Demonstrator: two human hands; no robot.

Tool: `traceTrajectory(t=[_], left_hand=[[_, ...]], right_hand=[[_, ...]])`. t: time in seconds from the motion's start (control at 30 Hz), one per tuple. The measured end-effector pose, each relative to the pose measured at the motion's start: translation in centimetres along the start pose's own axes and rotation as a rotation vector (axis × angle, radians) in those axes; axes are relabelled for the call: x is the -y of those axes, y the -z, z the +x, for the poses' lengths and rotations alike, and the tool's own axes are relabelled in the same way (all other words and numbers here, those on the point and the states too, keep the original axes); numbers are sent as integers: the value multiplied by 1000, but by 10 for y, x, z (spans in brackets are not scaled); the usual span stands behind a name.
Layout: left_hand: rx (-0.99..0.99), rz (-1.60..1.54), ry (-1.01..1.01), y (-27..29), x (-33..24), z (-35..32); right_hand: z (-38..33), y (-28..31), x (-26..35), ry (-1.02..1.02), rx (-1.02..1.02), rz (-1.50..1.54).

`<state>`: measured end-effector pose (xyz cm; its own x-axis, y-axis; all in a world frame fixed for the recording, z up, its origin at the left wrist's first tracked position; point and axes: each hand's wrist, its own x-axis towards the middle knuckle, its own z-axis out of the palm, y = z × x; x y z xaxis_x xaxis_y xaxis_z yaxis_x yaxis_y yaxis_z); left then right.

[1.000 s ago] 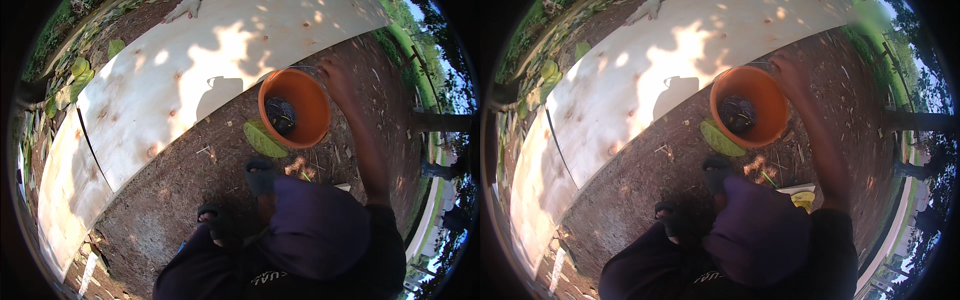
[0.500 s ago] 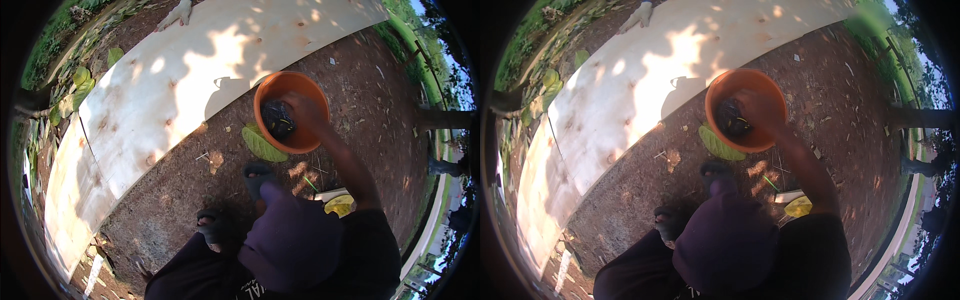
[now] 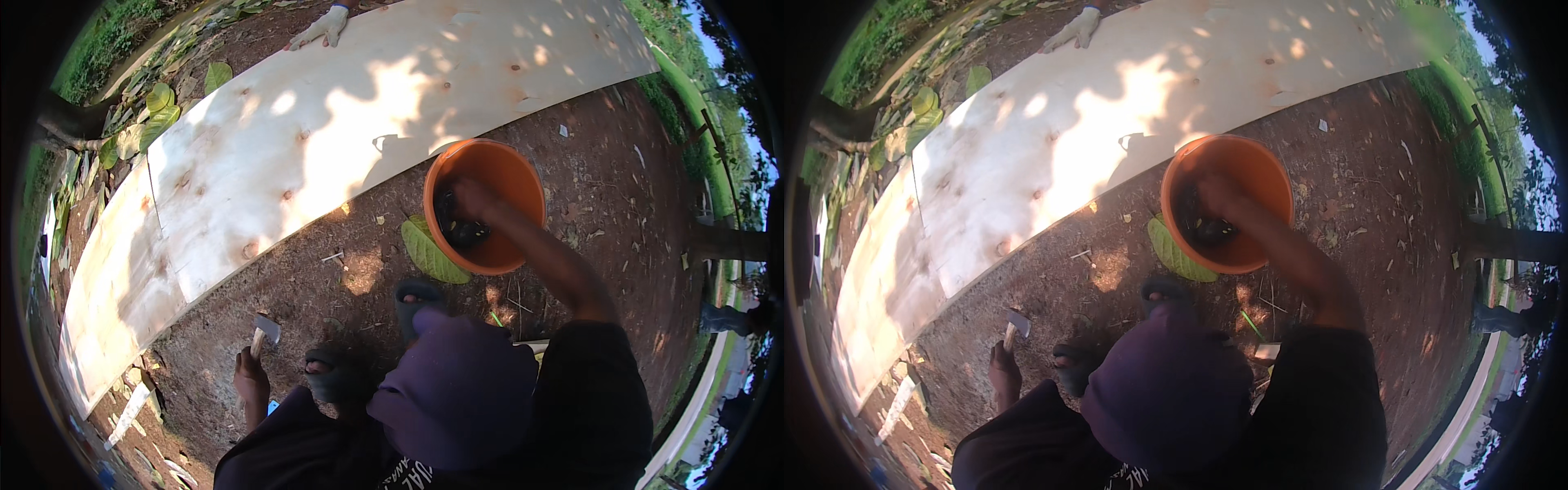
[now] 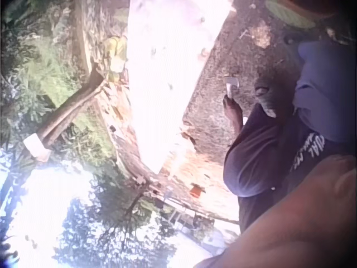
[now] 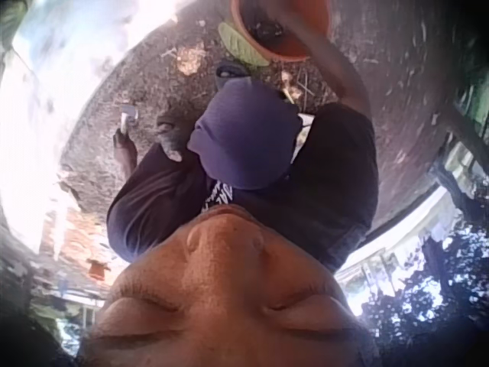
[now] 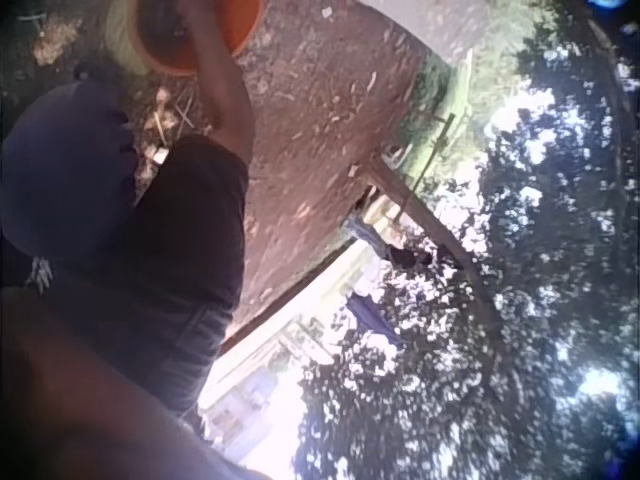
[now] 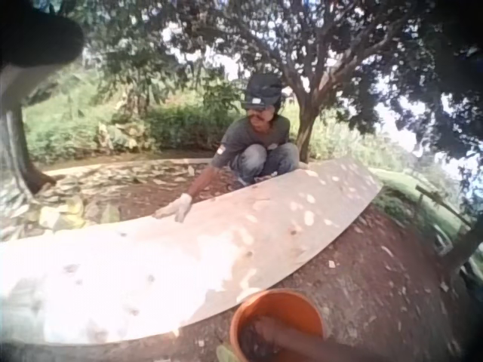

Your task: The person assembles a wooden structure by positioning planks and hammering nails into a large plywood sheet. They retrieve nails from a bucket, align the wood pieces, and secure them with a hammer while another person assists by holding the plywood.

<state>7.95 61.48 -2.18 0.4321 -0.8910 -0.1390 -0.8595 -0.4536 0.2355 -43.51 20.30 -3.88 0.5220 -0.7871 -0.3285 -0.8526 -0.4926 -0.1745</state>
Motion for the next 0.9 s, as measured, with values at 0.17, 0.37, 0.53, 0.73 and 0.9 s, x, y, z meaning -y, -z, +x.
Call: traceTrajectory(t=[0.17, 0.37, 0.53, 0.73, 0.9], left_hand=[[129, 52, -174, 18, -36, 33], [285, 115, -296, 13, -56, 38], [331, 107, -308, 8, -56, 49], [316, 142, -354, 14, -53, 55], [340, 112, -347, -4, -39, 53]], right_hand=[[0, 6, -6, 6, 202, 382], [-34, 40, -32, -33, 65, 712], [-53, 68, -41, -438, 165, 1083], [-61, 85, -31, -498, 117, 1368], [-68, 100, -19, -532, 137, 1314]])
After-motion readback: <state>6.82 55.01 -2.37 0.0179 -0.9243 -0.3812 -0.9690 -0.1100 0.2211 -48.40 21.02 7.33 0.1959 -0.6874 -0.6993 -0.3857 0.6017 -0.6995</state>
